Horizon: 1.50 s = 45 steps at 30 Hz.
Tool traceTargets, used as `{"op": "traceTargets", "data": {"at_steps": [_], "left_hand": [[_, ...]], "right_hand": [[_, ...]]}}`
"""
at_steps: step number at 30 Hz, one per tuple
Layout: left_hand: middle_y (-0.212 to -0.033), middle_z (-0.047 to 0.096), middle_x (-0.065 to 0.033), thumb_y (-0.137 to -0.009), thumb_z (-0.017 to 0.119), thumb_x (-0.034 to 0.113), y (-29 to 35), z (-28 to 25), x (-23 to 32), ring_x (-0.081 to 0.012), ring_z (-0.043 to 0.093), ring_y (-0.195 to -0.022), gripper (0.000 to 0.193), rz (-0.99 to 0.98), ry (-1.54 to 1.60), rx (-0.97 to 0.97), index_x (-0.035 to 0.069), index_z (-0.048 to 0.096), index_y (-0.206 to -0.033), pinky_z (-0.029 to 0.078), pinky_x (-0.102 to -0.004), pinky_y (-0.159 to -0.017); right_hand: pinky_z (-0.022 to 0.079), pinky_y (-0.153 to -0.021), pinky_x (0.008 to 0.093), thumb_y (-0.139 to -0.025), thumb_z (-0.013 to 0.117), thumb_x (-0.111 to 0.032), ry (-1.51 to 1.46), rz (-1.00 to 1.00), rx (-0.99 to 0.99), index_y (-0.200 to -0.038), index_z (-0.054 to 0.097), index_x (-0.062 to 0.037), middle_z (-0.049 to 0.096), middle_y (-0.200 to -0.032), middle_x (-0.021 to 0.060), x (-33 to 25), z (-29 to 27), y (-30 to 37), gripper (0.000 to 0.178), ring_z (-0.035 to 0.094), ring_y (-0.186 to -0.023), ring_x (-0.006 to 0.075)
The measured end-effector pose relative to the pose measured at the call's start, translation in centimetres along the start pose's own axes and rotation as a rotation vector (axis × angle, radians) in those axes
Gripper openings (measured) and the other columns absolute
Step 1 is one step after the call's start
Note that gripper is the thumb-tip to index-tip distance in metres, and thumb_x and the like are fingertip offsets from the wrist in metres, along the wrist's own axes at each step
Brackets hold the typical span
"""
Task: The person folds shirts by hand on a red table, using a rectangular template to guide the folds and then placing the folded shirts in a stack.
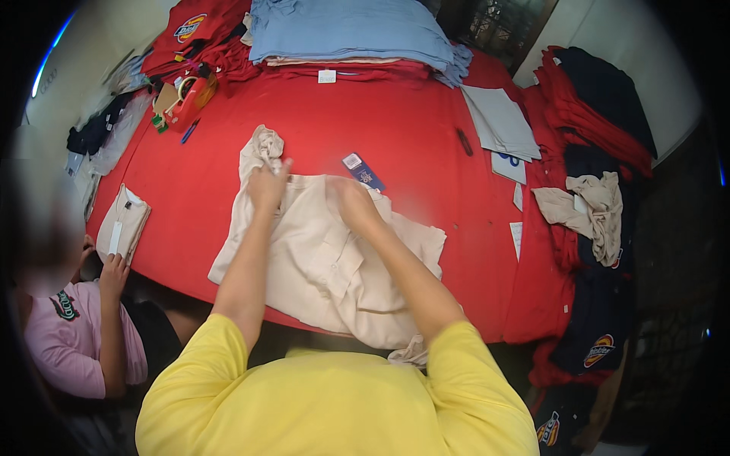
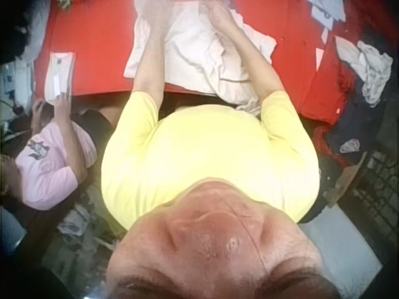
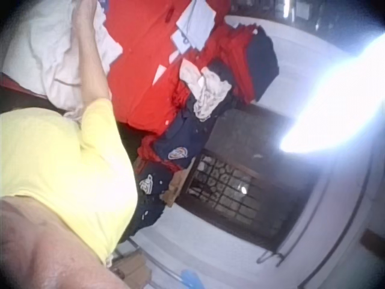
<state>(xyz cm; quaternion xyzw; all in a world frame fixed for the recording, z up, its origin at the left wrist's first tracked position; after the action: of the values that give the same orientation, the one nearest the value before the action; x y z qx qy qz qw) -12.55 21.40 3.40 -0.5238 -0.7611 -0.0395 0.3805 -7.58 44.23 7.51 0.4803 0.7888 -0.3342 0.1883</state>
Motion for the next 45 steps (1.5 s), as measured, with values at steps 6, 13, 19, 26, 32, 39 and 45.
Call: {"op": "traceTargets", "data": {"at_steps": [6,13,19,26,32,39,45], "left_hand": [[-0.103,0.064,-0.0187,-0.095,0.054,0.024,1.9,-1.3,-1.3,-0.0370,0.058,-0.105,0.027,-0.002,0.350,-0.082,-0.001,0.057,-0.106,0.045,-0.0464,-0.083],[-0.134,0.052,-0.0135,-0.101,0.046,0.014,6.3,-14.2,-13.1,-0.0235,0.055,-0.119,0.041,-0.236,1.490,0.159,0.000,0.039,-0.139,0.044,-0.0399,-0.103],[-0.135,0.051,-0.0125,-0.095,0.058,0.018,21.0,-20.2,-16.1,-0.0232,0.050,-0.124,0.053,-0.442,0.818,-0.228,-0.002,0.038,-0.140,0.039,-0.0370,-0.105],[-0.110,0.064,-0.0254,-0.081,0.071,0.017,24.8,-19.8,-13.7,-0.0375,0.063,-0.105,0.049,-0.325,0.290,-0.221,-0.003,0.052,-0.122,0.049,-0.0407,-0.086],[-0.131,0.054,-0.0200,-0.092,0.056,0.007,26.2,-29.3,-22.8,-0.0278,0.053,-0.119,0.048,-0.276,0.258,0.440,-0.007,0.042,-0.135,0.038,-0.0359,-0.102],[-0.123,0.056,-0.0147,-0.101,0.045,0.014,28.6,-37.1,-31.2,-0.0232,0.061,-0.104,0.036,-0.556,1.058,0.691,0.001,0.041,-0.135,0.052,-0.0364,-0.089],[-0.111,0.060,-0.0121,-0.101,0.044,0.016,27.1,-40.3,-28.0,-0.0213,0.064,-0.093,0.030,-0.438,1.067,0.701,0.002,0.045,-0.129,0.056,-0.0365,-0.077]], "right_hand": [[0.043,-0.093,0.0445,-0.087,0.060,-0.036,0.044,0.079,-0.123,-0.106,0.068,-0.0046,0.066,-0.101,0.0196,-1.5,7.2,-5.6,0.038,0.058,-0.099,0.0379],[0.047,-0.077,0.0409,-0.087,0.058,-0.027,-0.031,0.156,-0.331,-0.088,0.067,-0.0006,0.066,-0.085,0.0183,2.6,0.8,1.0,0.028,0.063,-0.081,0.0321],[0.048,-0.077,0.0418,-0.086,0.060,-0.029,0.128,0.040,-0.921,-0.088,0.069,-0.0004,0.066,-0.081,0.0184,-2.3,-1.7,9.8,0.030,0.065,-0.083,0.0319],[0.042,-0.095,0.0459,-0.089,0.056,-0.025,0.373,-0.042,-0.101,-0.113,0.059,0.0026,0.064,-0.099,0.0253,-7.7,2.5,9.0,0.036,0.059,-0.099,0.0410],[0.048,-0.082,0.0463,-0.088,0.052,-0.013,-0.048,-0.090,-0.735,-0.109,0.061,0.0011,0.063,-0.095,0.0254,-12.4,10.0,15.2,0.027,0.061,-0.091,0.0399],[0.046,-0.081,0.0443,-0.092,0.055,-0.018,-0.376,-0.180,-0.890,-0.096,0.060,-0.0005,0.062,-0.092,0.0182,-22.8,11.3,23.4,0.019,0.059,-0.092,0.0358],[0.046,-0.083,0.0377,-0.096,0.054,-0.022,-0.508,0.009,-0.624,-0.098,0.060,-0.0020,0.063,-0.096,0.0149,-21.1,8.4,21.3,0.021,0.059,-0.094,0.0319]]}}
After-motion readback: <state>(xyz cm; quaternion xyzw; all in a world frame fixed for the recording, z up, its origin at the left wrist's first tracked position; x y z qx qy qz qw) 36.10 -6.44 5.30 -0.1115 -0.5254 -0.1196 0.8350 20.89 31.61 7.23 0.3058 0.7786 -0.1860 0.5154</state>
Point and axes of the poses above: each hand's wrist, its own y-axis away from the middle knuckle, its own z-axis out of the palm, x = y × z, the point moved 6 cm from there along -y, towards the middle knuckle
